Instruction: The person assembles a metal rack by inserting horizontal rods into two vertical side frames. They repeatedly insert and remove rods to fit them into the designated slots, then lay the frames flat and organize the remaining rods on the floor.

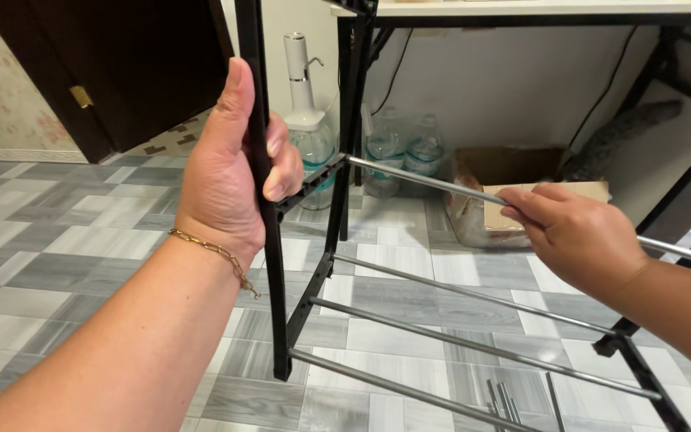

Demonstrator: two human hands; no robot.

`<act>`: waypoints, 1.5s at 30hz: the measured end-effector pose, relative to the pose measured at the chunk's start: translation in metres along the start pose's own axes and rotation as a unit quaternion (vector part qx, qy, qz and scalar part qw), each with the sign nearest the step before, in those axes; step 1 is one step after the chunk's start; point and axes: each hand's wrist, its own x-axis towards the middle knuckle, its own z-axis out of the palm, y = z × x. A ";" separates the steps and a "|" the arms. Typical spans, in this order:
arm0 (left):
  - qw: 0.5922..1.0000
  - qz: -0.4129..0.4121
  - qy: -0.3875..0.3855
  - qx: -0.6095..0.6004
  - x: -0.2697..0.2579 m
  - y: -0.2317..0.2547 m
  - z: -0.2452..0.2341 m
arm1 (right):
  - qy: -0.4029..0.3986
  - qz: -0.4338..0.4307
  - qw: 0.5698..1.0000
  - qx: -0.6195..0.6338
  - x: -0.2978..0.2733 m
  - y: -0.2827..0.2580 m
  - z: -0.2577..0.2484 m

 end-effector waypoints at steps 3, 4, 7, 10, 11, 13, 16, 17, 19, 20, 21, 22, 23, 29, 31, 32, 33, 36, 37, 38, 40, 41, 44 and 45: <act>1.000 -0.001 0.009 0.005 -0.004 0.004 -0.007 | -0.026 0.022 0.999 0.036 0.003 -0.007 -0.002; 1.000 0.002 -0.001 0.005 -0.006 0.005 -0.010 | -0.042 0.038 0.997 0.050 0.004 -0.010 -0.003; 1.000 0.002 -0.008 0.006 -0.007 0.007 -0.018 | -0.130 0.100 0.983 0.087 0.015 -0.014 -0.007; 1.000 -0.007 -0.006 0.004 -0.009 0.004 -0.025 | -0.231 0.190 0.944 0.136 0.025 -0.014 -0.004; 1.000 -0.010 -0.006 0.002 -0.010 0.004 -0.028 | -0.262 0.223 0.926 0.154 0.028 -0.014 -0.003; 1.000 -0.007 0.002 0.003 -0.012 0.001 -0.031 | -0.294 0.250 0.905 0.178 0.032 -0.014 0.001; 1.000 -0.011 0.015 0.014 -0.015 0.002 -0.037 | -0.343 0.259 0.884 0.184 0.036 -0.015 0.007; 1.000 -0.014 0.019 0.020 -0.015 0.002 -0.038 | -0.360 0.258 0.878 0.182 0.038 -0.015 0.008; 0.999 -0.003 -0.002 0.032 -0.016 0.005 -0.043 | -0.388 0.318 0.817 0.285 0.039 -0.016 0.011; 0.999 0.002 -0.013 0.038 -0.017 0.005 -0.046 | -0.399 0.345 0.781 0.335 0.038 -0.017 0.013; 0.999 0.002 -0.009 0.042 -0.018 0.005 -0.048 | -0.415 0.362 0.750 0.366 0.038 -0.018 0.014; 0.999 0.002 -0.005 0.047 -0.019 0.004 -0.050 | -0.430 0.378 0.717 0.397 0.037 -0.019 0.015; 0.999 0.002 0.000 0.051 -0.020 0.004 -0.052 | -0.445 0.393 0.683 0.426 0.036 -0.018 0.015; 0.999 -0.004 -0.014 0.034 -0.027 0.001 -0.054 | -0.513 0.453 0.408 0.604 0.030 -0.011 0.019; 0.999 -0.006 -0.012 0.037 -0.030 -0.001 -0.052 | -0.494 0.461 0.479 0.561 0.031 -0.010 0.017; 0.999 -0.007 -0.011 0.038 -0.032 -0.001 -0.051 | -0.483 0.463 0.513 0.538 0.030 -0.011 0.016; 0.999 -0.014 -0.001 0.042 -0.033 -0.002 -0.051 | -0.478 0.416 0.597 0.491 0.030 -0.017 0.017; 0.998 -0.026 0.016 0.047 -0.036 -0.002 -0.047 | -0.426 0.296 0.805 0.288 0.030 -0.037 0.014; 0.999 -0.023 0.014 0.046 -0.035 -0.001 -0.046 | -0.392 0.281 0.856 0.189 0.029 -0.048 0.012; 0.999 -0.019 0.013 0.045 -0.034 0.001 -0.045 | -0.351 0.259 0.896 0.089 0.027 -0.058 0.009; 0.999 -0.004 -0.007 0.043 -0.031 0.004 -0.044 | -0.266 0.178 0.946 0.041 0.019 -0.074 0.000; 0.999 0.003 -0.016 0.043 -0.030 0.006 -0.045 | -0.221 0.138 0.965 0.017 0.019 -0.081 -0.003; 0.999 0.015 -0.029 0.034 -0.029 0.008 -0.048 | -0.264 0.178 0.948 -0.010 0.023 -0.090 -0.010; 0.999 0.001 -0.018 0.034 -0.030 0.007 -0.048 | -0.281 0.193 0.940 0.003 0.024 -0.091 -0.010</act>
